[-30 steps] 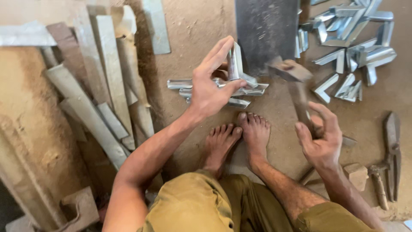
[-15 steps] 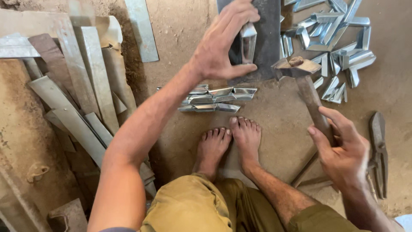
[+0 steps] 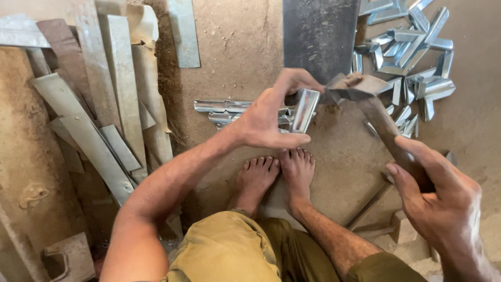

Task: The person sits on the floor and repeatedly bends small metal pieces into L-shaped brackets using a hammer and a metal plate. They pick up each piece, position it on the plate, strike it with the hammer, and then place the finished bracket aside.

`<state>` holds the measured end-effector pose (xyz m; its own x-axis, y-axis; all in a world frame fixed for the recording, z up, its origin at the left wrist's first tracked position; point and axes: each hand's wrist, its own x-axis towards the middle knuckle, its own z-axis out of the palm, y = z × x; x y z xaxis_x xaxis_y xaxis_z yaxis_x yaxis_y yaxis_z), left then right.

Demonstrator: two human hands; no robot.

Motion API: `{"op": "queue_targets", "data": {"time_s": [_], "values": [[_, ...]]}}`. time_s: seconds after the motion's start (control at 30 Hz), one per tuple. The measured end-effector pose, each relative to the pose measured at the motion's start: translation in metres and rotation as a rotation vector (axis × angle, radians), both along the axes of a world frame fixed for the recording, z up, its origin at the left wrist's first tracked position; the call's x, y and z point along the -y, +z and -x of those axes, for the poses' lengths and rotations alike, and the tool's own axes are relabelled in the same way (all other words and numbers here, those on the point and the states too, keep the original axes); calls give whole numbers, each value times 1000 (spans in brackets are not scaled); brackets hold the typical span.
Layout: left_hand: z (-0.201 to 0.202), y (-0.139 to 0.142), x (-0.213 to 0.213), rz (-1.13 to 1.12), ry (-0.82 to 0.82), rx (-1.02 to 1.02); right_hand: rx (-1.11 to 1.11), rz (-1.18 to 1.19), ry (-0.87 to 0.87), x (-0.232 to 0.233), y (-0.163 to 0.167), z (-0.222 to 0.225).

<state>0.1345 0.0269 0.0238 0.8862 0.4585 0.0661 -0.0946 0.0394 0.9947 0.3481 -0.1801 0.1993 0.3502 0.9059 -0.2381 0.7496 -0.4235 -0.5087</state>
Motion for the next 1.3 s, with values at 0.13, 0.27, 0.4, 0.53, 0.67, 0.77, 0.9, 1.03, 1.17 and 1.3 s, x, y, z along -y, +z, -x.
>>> {"op": "queue_targets", "data": {"time_s": [0.13,0.27,0.4,0.53,0.67,0.77,0.9,1.03,1.17,1.3], "values": [[3,-11,-35,-778,174,-177,7,0,-105,15,-18,-3],[-11,-24,-42,-655,143,-191,14,-23,-118,20,-41,-13],[-30,-20,-39,-354,66,-5,24,-155,30,16,-43,-11],[-32,-12,-43,-291,19,-56,47,-298,145,-10,-55,-5],[-32,-6,-50,-274,31,-14,35,-183,201,-36,-85,-13],[-34,-5,-55,-293,28,42,54,-298,217,-31,-91,-18],[-37,-2,-62,-281,-11,62,30,-279,196,-25,-97,-20],[-38,0,-63,-269,-66,-23,-49,-334,166,-29,-104,-20],[-41,2,-62,-250,-65,-13,37,-234,190,-21,-107,-23],[-40,5,-66,-314,-73,45,4,-369,173,0,-114,-26]]}}
